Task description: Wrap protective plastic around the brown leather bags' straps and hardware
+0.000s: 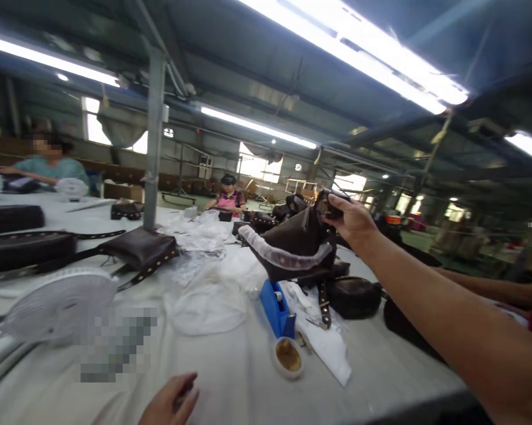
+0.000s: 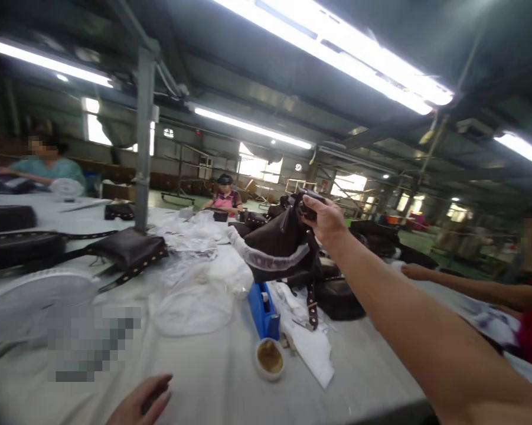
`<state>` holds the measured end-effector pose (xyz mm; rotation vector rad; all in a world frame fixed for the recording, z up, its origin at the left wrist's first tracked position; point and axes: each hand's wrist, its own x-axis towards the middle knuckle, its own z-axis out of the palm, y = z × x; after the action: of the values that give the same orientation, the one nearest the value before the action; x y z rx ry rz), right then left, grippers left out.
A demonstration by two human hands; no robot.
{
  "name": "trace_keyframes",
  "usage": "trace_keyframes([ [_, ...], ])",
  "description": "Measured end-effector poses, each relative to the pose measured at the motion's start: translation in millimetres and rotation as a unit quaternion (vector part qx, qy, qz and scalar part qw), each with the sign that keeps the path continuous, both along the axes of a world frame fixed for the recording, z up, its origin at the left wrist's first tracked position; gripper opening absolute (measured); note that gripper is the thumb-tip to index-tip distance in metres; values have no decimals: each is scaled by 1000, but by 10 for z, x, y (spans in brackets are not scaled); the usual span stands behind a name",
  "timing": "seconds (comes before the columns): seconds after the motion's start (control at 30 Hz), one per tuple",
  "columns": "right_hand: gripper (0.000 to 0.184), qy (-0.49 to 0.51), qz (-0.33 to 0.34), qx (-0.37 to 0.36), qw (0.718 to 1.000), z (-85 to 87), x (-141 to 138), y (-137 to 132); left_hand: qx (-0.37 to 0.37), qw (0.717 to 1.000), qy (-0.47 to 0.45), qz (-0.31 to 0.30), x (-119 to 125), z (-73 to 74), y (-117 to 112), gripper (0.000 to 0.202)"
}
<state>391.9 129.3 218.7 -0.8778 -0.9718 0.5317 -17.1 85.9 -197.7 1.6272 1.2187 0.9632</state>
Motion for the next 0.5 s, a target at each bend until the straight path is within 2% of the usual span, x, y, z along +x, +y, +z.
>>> trace_keyframes([
  [0.03,26,35,25,-8,999,-175,-208,-42,-61,997,-53,1,-30,107,-27,50],
  [0.1,22,113,57,-47,991,-632,-610,-165,-156,969,-189,20,-104,361,-72,75],
  [0.13,20,161,71,-78,981,-901,-801,-247,-163,954,-250,23,-148,490,-83,85],
  [0.2,14,255,95,-164,948,-1468,-1148,-443,-140,940,-312,13,-237,716,-68,97],
  [0.27,13,313,138,-244,908,-1978,-1415,-647,-107,943,-314,37,-306,865,-4,105],
  [0.3,13,329,156,-263,893,-2177,-1509,-736,-93,946,-307,56,-325,904,44,112],
  [0.33,12,349,167,-273,881,-2327,-1574,-809,-84,948,-299,73,-332,920,99,118],
  [0.4,10,375,174,-279,867,-2476,-1622,-896,-76,951,-279,108,-303,890,218,124],
  [0.5,10,382,162,-275,867,-2443,-1555,-927,-91,955,-236,154,-162,747,348,123],
])
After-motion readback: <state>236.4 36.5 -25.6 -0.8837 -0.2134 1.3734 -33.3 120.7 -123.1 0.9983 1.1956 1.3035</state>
